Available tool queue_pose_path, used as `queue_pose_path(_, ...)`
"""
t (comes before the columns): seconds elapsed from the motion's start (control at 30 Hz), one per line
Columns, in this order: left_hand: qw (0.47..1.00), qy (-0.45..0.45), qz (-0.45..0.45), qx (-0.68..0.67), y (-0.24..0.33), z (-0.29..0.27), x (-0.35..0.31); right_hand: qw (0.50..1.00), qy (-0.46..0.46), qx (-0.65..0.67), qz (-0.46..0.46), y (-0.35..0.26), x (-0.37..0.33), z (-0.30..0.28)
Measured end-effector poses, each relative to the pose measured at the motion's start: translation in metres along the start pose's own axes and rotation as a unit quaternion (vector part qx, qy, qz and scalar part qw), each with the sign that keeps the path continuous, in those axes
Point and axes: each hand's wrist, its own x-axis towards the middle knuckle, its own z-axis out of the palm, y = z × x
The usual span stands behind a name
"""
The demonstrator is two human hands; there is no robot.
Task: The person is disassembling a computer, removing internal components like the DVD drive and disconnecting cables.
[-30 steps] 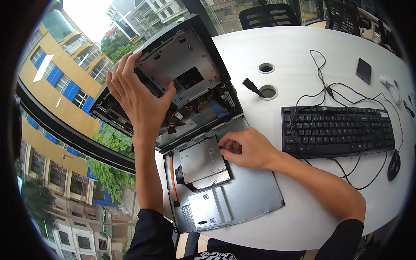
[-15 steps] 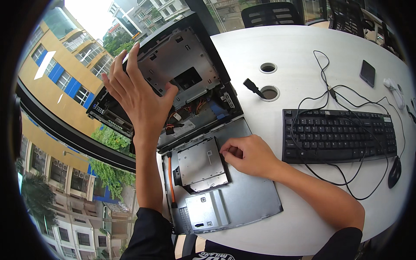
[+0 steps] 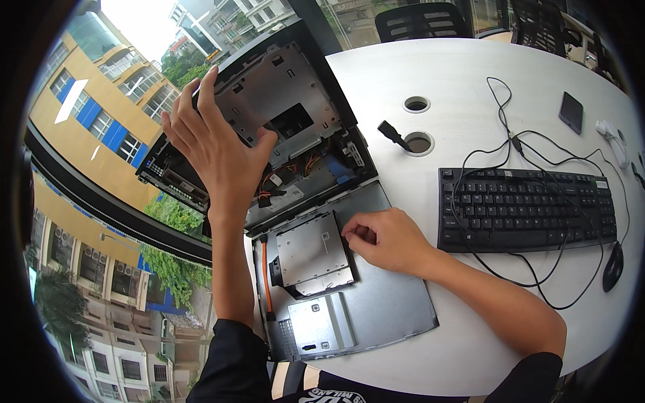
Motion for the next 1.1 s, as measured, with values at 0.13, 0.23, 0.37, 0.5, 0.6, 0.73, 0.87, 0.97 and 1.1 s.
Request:
queue_pose_path(0.13, 1.0, -0.027, 0.001, -0.01, 0.003, -0.006, 0.002, 1.0, 0.005, -0.002, -0.005, 0.003, 0.001, -0.003)
queue_pose_path(0.23, 1.0, -0.018, 0.002, -0.018, 0.0, -0.004, 0.001, 1.0, 0.003, 0.001, 0.0, 0.001, 0.001, -0.003)
queue_pose_path(0.37, 1.0, -0.02, 0.012, -0.019, -0.005, -0.008, 0.001, 1.0, 0.003, 0.001, -0.005, 0.004, 0.003, -0.002)
queue_pose_path(0.5, 0.996, -0.021, 0.019, -0.079, -0.003, -0.022, 0.003, 1.0, 0.008, -0.003, -0.01, 0.007, 0.001, -0.003)
queue_pose_path(0.6, 0.984, 0.053, 0.026, -0.167, 0.013, -0.037, 0.008, 1.0, 0.005, -0.022, -0.02, 0.006, 0.001, -0.004)
queue_pose_path(0.73, 0.964, -0.037, -0.046, -0.261, 0.021, -0.052, 0.005, 1.0, 0.003, -0.013, -0.015, 0.003, 0.001, -0.002)
queue_pose_path(0.87, 0.922, -0.145, -0.181, -0.31, 0.017, -0.048, -0.004, 0.999, 0.014, -0.015, -0.035, 0.005, 0.001, 0.001)
queue_pose_path(0.97, 0.978, 0.068, -0.021, -0.195, -0.002, -0.036, -0.003, 0.999, 0.02, -0.017, -0.048, 0.008, 0.0, 0.004)
queue_pose_path(1.1, 0.975, 0.094, -0.086, -0.184, -0.006, -0.049, 0.005, 0.999, 0.002, -0.036, -0.032, 0.003, 0.0, -0.001)
